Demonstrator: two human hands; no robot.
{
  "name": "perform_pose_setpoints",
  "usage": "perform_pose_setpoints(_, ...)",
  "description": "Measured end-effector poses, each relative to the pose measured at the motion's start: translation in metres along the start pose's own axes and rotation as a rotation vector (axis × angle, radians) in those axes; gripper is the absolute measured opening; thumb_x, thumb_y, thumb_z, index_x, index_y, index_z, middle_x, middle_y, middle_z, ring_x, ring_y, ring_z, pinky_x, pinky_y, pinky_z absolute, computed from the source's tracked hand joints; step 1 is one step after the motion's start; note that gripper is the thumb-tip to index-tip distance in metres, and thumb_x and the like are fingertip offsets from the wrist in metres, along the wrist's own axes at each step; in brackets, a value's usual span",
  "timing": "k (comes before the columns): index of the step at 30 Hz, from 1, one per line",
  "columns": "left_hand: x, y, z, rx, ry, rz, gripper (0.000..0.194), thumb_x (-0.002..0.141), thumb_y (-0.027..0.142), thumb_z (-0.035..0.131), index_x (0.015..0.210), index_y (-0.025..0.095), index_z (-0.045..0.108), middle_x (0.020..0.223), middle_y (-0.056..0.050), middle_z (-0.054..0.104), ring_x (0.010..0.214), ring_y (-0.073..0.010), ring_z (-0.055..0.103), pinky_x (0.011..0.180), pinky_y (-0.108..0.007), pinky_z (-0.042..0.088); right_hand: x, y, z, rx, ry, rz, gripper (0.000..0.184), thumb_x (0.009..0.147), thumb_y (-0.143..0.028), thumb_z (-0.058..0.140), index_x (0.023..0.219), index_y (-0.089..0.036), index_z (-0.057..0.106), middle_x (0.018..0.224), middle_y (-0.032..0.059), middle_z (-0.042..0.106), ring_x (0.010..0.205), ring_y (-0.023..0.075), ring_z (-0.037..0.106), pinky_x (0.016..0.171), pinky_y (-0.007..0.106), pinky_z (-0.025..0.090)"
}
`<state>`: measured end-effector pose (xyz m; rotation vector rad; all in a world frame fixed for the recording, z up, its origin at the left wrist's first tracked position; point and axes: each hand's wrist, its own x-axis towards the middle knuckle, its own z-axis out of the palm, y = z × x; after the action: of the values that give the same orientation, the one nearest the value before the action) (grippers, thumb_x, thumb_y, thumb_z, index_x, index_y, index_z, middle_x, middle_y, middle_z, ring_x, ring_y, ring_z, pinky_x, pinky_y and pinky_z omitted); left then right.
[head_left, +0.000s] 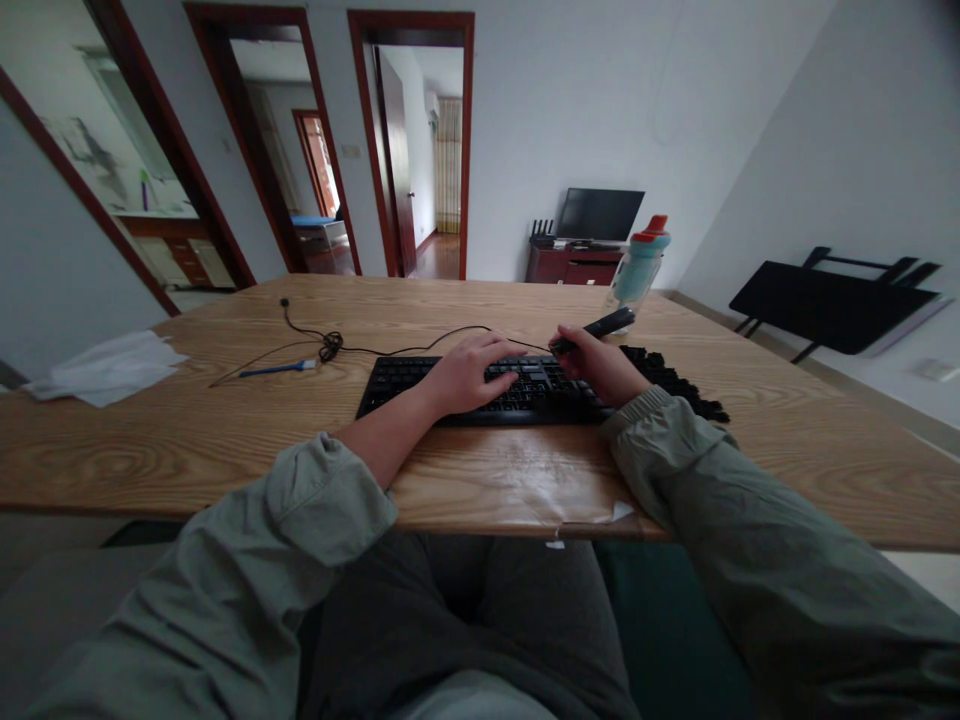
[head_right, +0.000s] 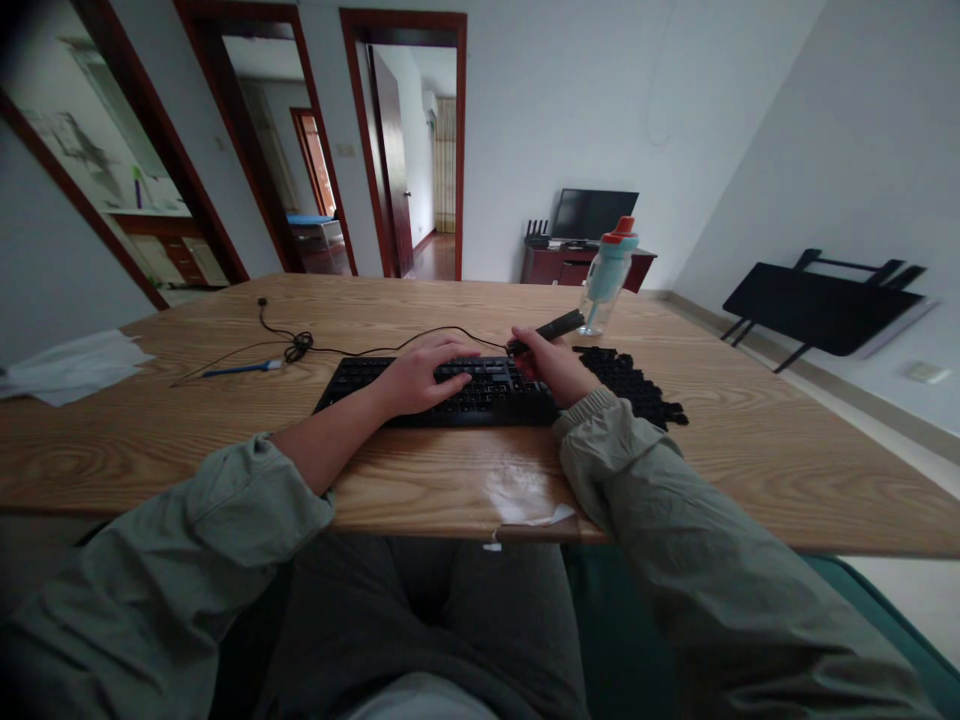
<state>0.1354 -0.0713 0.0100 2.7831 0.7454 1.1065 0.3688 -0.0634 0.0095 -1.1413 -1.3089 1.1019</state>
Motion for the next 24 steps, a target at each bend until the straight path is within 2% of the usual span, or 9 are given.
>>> perform_pose_setpoints(3,0.000,-0.001,-0.003,0.011,0.010,-0.023,0.031,0.088,0.025,0.057,0.117,0.021,0.065,0.110,-0.009,0.065,0.106,-0.0223,0.059,0.098,-0.040,0.046,0.009,0.007,-0.013,-0.078,0.105,0.003,0.040,0.075,-0.056,0.069,0.071,-0.017,0.061,0.055,0.0011,0.052,0.043,0.0089,0.040,0.038,0.024,0.029)
perform_pose_setpoints(6,0.000,-0.004,-0.005,0.014,0.006,-0.042,0.027,0.087,0.025,0.057,0.112,0.019,0.067,0.107,-0.009,0.065,0.104,-0.0220,0.060,0.096,-0.040,0.047,0.014,0.014,-0.022,-0.139,0.138,-0.020,0.040,0.073,-0.055,0.072,0.071,-0.017,0.060,0.057,0.0020,0.055,0.043,0.0086,0.041,0.037,0.024,0.030)
perform_pose_setpoints(14,-0.001,-0.005,-0.006,0.049,-0.001,-0.042,0.023,0.087,0.025,0.057,0.106,0.021,0.068,0.106,-0.007,0.066,0.104,-0.0209,0.061,0.095,-0.038,0.048,0.004,0.005,-0.018,-0.203,-0.016,-0.126,0.027,0.071,-0.040,0.075,0.079,-0.017,0.064,0.066,0.0018,0.060,0.046,0.0080,0.044,0.039,0.023,0.031)
perform_pose_setpoints(18,0.000,-0.018,-0.026,0.115,-0.010,-0.054,0.023,0.085,0.025,0.057,0.104,0.020,0.070,0.105,-0.007,0.068,0.102,-0.0214,0.061,0.095,-0.038,0.047,0.001,0.005,-0.013,-0.236,-0.042,-0.175,0.020,0.071,-0.033,0.071,0.079,-0.018,0.061,0.057,-0.0021,0.054,0.046,0.0088,0.042,0.040,0.023,0.030)
perform_pose_setpoints(19,-0.001,-0.025,-0.034,0.132,0.009,-0.099,0.024,0.085,0.025,0.057,0.105,0.019,0.070,0.104,-0.007,0.069,0.101,-0.0211,0.062,0.095,-0.037,0.047,0.001,0.006,-0.012,-0.242,-0.039,-0.186,0.019,0.070,-0.031,0.071,0.079,-0.019,0.059,0.053,-0.0037,0.050,0.045,0.0089,0.041,0.040,0.023,0.030)
perform_pose_setpoints(21,-0.009,-0.046,-0.053,0.152,0.056,-0.276,0.027,0.086,0.030,0.056,0.105,0.017,0.070,0.103,-0.007,0.071,0.092,-0.0198,0.063,0.089,-0.035,0.048,0.001,0.008,-0.010,-0.259,-0.031,-0.213,0.018,0.069,-0.027,0.069,0.077,-0.019,0.055,0.049,-0.0063,0.045,0.045,0.0086,0.039,0.041,0.022,0.028)
perform_pose_setpoints(24,-0.032,-0.088,-0.075,0.141,0.047,-0.523,0.034,0.083,0.036,0.057,0.106,0.015,0.071,0.096,-0.007,0.072,0.081,-0.0181,0.062,0.078,-0.030,0.049,-0.001,0.007,-0.001,-0.262,-0.023,-0.237,0.018,0.069,-0.025,0.068,0.077,-0.020,0.052,0.051,-0.0074,0.044,0.045,0.0076,0.038,0.042,0.021,0.028)
